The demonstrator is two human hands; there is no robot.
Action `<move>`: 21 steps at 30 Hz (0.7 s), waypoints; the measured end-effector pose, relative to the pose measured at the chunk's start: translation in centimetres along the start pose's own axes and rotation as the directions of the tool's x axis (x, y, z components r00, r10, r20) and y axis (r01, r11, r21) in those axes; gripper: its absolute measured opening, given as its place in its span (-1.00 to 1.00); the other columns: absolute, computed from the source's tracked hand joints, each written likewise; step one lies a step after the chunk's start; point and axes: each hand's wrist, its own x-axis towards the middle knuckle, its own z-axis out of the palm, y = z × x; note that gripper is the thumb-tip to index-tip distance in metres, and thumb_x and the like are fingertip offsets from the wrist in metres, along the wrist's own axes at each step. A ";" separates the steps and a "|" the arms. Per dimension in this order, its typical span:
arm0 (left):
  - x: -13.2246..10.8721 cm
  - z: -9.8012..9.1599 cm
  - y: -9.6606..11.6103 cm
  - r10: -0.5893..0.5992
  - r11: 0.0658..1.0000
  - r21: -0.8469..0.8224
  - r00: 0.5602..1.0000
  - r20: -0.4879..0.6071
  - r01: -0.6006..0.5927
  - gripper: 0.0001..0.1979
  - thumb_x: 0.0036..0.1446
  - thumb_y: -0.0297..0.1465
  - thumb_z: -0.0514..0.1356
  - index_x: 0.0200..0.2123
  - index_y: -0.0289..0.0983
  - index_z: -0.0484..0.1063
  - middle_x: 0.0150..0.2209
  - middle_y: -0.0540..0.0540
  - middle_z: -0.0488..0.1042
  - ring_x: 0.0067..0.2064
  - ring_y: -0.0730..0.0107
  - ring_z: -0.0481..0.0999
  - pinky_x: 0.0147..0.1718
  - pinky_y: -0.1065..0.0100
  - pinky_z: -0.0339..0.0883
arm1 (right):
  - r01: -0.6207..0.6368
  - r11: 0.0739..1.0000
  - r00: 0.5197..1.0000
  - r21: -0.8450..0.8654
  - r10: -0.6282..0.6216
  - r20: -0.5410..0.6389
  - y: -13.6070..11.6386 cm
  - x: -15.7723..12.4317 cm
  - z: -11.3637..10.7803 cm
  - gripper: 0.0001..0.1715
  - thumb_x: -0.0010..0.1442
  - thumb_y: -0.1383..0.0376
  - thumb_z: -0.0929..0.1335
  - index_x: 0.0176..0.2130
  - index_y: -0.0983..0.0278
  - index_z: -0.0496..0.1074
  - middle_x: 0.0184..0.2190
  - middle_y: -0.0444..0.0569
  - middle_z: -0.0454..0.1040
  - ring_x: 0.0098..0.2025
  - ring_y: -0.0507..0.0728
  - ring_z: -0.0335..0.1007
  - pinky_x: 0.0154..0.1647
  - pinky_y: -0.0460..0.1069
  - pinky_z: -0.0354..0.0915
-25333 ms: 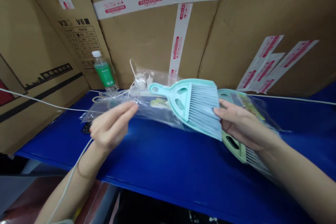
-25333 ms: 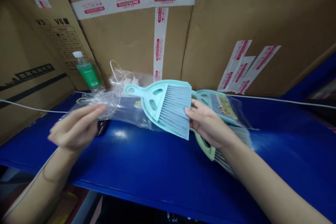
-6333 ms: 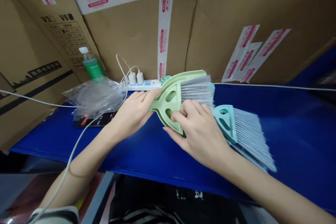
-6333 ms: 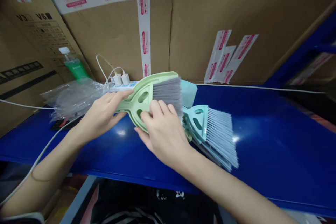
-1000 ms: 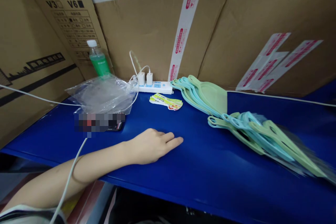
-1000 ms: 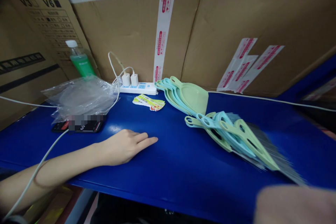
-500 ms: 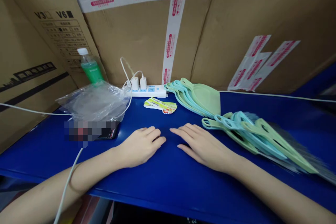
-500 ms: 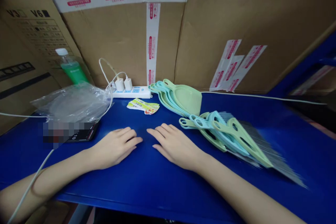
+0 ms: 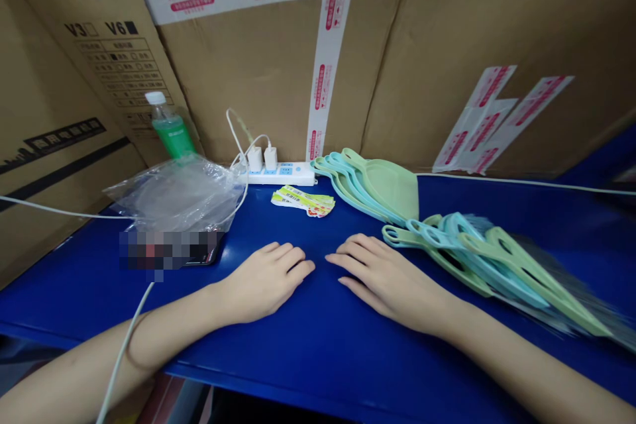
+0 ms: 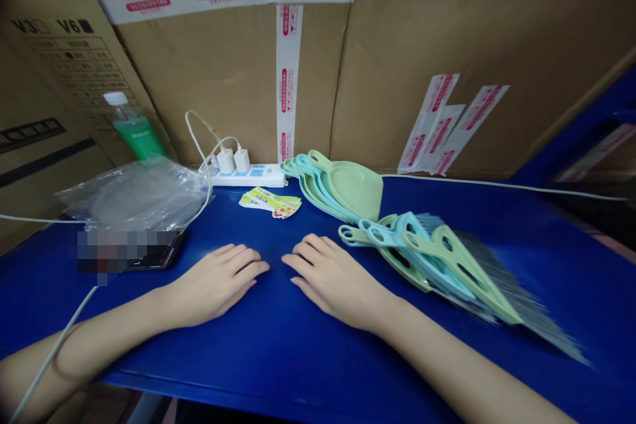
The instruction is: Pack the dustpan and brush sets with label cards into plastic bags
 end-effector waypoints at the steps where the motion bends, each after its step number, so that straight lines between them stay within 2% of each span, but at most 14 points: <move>1: 0.0 0.1 0.0 -0.004 1.000 0.000 1.000 0.004 0.004 -0.74 0.26 -0.53 0.05 0.00 -0.30 0.32 -0.18 -0.12 0.46 -0.17 0.25 0.48 -0.12 0.21 0.39 | 0.002 1.000 1.000 -0.003 -0.002 -0.010 0.0 0.0 -0.1 -0.71 0.32 0.35 0.24 -0.01 0.33 0.43 -0.19 0.11 0.50 -0.12 0.26 0.39 -0.14 0.20 0.42; 7: 0.3 -0.1 -0.6 0.004 1.000 0.016 0.999 0.045 -0.005 -0.76 0.27 -0.54 0.03 -0.04 -0.27 0.37 -0.16 -0.13 0.46 -0.16 0.27 0.48 -0.11 0.23 0.39 | 0.003 1.000 1.000 -0.018 -0.004 -0.020 0.1 0.1 -0.2 -0.72 0.33 0.35 0.23 -0.03 0.32 0.44 -0.18 0.11 0.50 -0.09 0.25 0.37 -0.13 0.18 0.40; 10: 0.1 -0.9 0.5 0.030 0.997 0.065 1.000 0.000 -0.030 -0.78 0.27 -0.55 0.03 -0.10 -0.31 0.40 -0.20 -0.15 0.49 -0.22 0.27 0.49 -0.19 0.23 0.42 | 0.010 1.000 1.000 -0.022 -0.010 0.005 -0.2 0.1 -0.2 -0.72 0.33 0.37 0.23 -0.03 0.34 0.43 -0.22 0.10 0.50 -0.17 0.23 0.39 -0.19 0.14 0.40; 12: -0.6 -1.4 2.8 0.102 0.993 0.059 0.993 -0.056 -0.099 -0.80 0.28 -0.55 0.03 -0.16 -0.33 0.44 -0.27 -0.15 0.51 -0.30 0.27 0.48 -0.31 0.23 0.43 | 0.012 1.000 1.000 -0.028 -0.012 0.001 -0.3 0.1 -0.2 -0.72 0.33 0.37 0.23 -0.03 0.35 0.43 -0.23 0.10 0.50 -0.20 0.22 0.40 -0.21 0.13 0.39; 13: -1.0 -1.3 4.4 0.173 0.985 0.004 0.983 -0.061 -0.173 -0.80 0.29 -0.52 0.03 -0.15 -0.32 0.45 -0.29 -0.13 0.51 -0.34 0.30 0.47 -0.36 0.26 0.43 | 0.015 0.999 1.000 -0.031 -0.015 -0.003 -0.4 0.1 -0.1 -0.72 0.33 0.37 0.23 -0.03 0.36 0.43 -0.23 0.10 0.50 -0.21 0.22 0.40 -0.22 0.13 0.39; 15: -2.0 -0.5 7.8 0.349 0.919 -0.178 0.936 -0.041 -0.351 -0.80 0.32 -0.44 0.06 -0.10 -0.24 0.46 -0.29 -0.06 0.51 -0.38 0.41 0.45 -0.45 0.39 0.44 | 0.025 0.999 1.000 -0.032 -0.025 -0.006 -0.6 0.1 -0.1 -0.72 0.33 0.37 0.23 -0.03 0.36 0.44 -0.24 0.10 0.50 -0.22 0.22 0.40 -0.23 0.12 0.37; 16: -2.4 0.3 9.5 0.343 0.909 -0.252 0.939 -0.003 -0.332 -0.80 0.32 -0.40 0.08 -0.08 -0.13 0.47 -0.23 -0.04 0.52 -0.34 0.44 0.47 -0.45 0.44 0.44 | 0.031 0.999 0.999 -0.032 -0.031 -0.004 -0.6 0.2 -0.2 -0.72 0.32 0.38 0.23 -0.03 0.36 0.44 -0.24 0.10 0.50 -0.23 0.22 0.40 -0.23 0.12 0.37; 17: -2.6 1.3 10.9 0.308 0.921 -0.260 0.951 0.030 -0.290 -0.82 0.33 -0.33 0.09 -0.09 -0.01 0.46 -0.17 -0.03 0.52 -0.27 0.40 0.49 -0.43 0.43 0.46 | 0.036 0.999 0.999 -0.032 -0.036 -0.004 -0.7 0.2 -0.2 -0.72 0.32 0.38 0.24 -0.03 0.37 0.44 -0.24 0.10 0.50 -0.23 0.22 0.40 -0.24 0.11 0.37; 18: -2.7 2.4 12.0 0.278 0.932 -0.257 0.959 0.049 -0.256 -0.84 0.32 -0.25 0.12 -0.07 0.02 0.45 -0.09 -0.08 0.50 -0.19 0.35 0.50 -0.35 0.37 0.48 | 0.038 0.999 0.999 -0.030 -0.038 -0.004 -0.8 0.2 -0.2 -0.72 0.32 0.39 0.24 -0.03 0.38 0.44 -0.24 0.10 0.51 -0.24 0.22 0.40 -0.24 0.11 0.36; 19: -2.7 3.5 12.8 0.248 0.940 -0.256 0.966 0.067 -0.224 -0.72 0.32 -0.25 0.14 0.02 -0.26 0.38 -0.01 -0.16 0.44 -0.12 0.29 0.50 -0.17 0.19 0.48 | 0.038 0.999 0.999 -0.031 -0.039 -0.005 -0.8 0.2 -0.3 -0.72 0.32 0.39 0.24 -0.03 0.38 0.44 -0.25 0.10 0.51 -0.24 0.22 0.40 -0.24 0.11 0.36; 21: -2.5 5.3 13.5 0.164 0.961 -0.238 0.982 0.095 -0.138 -0.68 0.29 -0.26 0.17 0.05 -0.28 0.36 0.04 -0.18 0.40 -0.04 0.21 0.48 -0.08 0.10 0.45 | 0.037 0.999 0.999 -0.037 -0.037 -0.005 -0.9 0.2 -0.4 -0.72 0.32 0.39 0.24 -0.04 0.37 0.45 -0.25 0.10 0.51 -0.24 0.21 0.40 -0.23 0.11 0.35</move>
